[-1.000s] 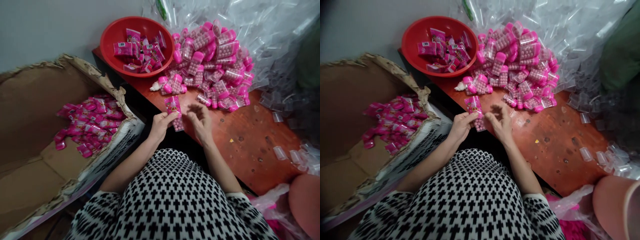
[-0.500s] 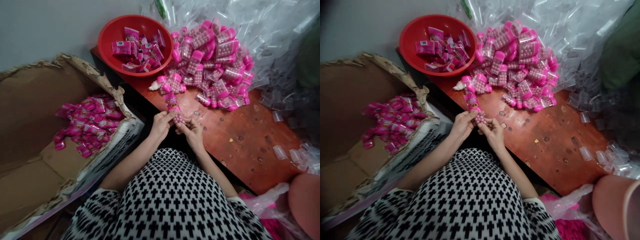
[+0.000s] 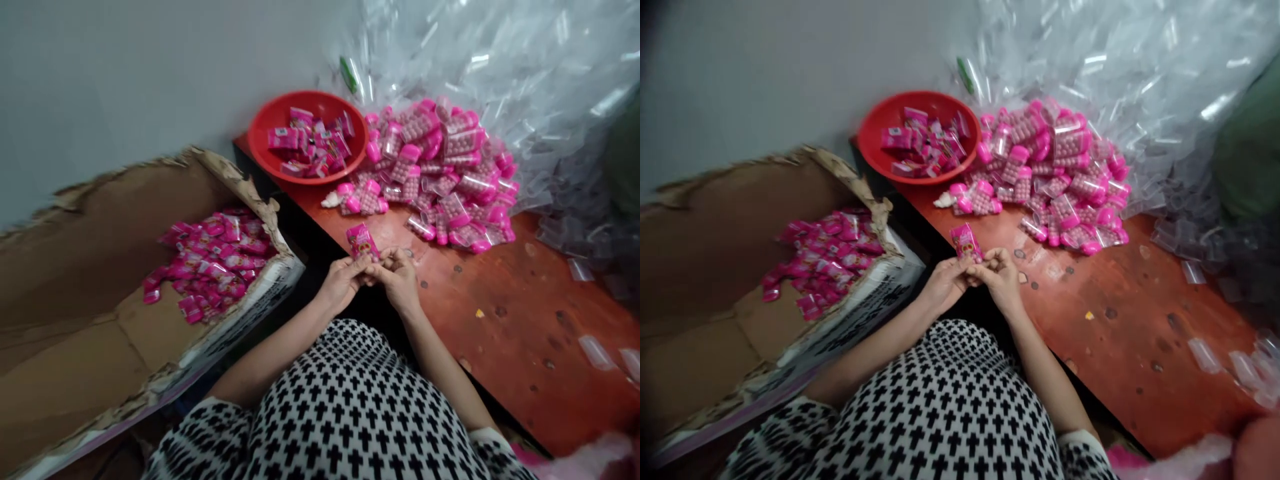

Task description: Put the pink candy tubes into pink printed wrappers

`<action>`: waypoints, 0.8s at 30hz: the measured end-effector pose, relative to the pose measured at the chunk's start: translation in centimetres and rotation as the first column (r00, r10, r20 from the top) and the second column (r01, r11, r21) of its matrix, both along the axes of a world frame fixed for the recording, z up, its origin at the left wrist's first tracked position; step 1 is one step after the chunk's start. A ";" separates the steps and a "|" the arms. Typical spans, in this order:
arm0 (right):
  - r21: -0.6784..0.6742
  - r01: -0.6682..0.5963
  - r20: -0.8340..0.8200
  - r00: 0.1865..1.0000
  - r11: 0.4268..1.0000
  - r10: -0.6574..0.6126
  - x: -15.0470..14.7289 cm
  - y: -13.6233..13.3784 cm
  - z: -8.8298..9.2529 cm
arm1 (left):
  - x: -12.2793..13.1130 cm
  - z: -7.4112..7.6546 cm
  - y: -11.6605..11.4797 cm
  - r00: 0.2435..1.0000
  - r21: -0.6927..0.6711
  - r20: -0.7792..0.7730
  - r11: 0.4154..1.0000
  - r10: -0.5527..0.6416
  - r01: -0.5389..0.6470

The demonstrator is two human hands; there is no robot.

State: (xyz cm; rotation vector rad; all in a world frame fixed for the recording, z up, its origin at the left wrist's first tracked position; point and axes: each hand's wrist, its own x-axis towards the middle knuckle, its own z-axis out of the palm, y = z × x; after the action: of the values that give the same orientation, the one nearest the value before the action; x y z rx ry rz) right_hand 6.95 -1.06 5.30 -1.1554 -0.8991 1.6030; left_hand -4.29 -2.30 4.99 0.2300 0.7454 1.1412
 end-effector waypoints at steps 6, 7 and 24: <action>0.069 -0.091 -0.042 0.995 0.993 0.094 -1.0 0.7 1.4 | -5.0 4.4 -0.3 0.924 0.121 0.023 0.916 0.383 -0.382; 0.069 -0.090 -0.023 0.996 0.994 0.092 -1.0 0.8 1.6 | -6.0 4.9 -0.4 0.886 0.132 0.022 0.877 0.464 -0.462; 0.143 -0.143 0.461 0.885 0.979 0.062 3.6 1.5 -0.6 | -15.9 8.9 12.4 -0.279 0.367 -0.833 0.854 0.478 0.369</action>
State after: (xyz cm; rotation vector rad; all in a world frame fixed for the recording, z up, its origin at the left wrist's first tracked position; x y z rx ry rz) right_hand 10.55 0.41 4.70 -1.4044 -1.3963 1.3191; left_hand -20.23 10.05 13.93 1.9797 1.9842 0.9805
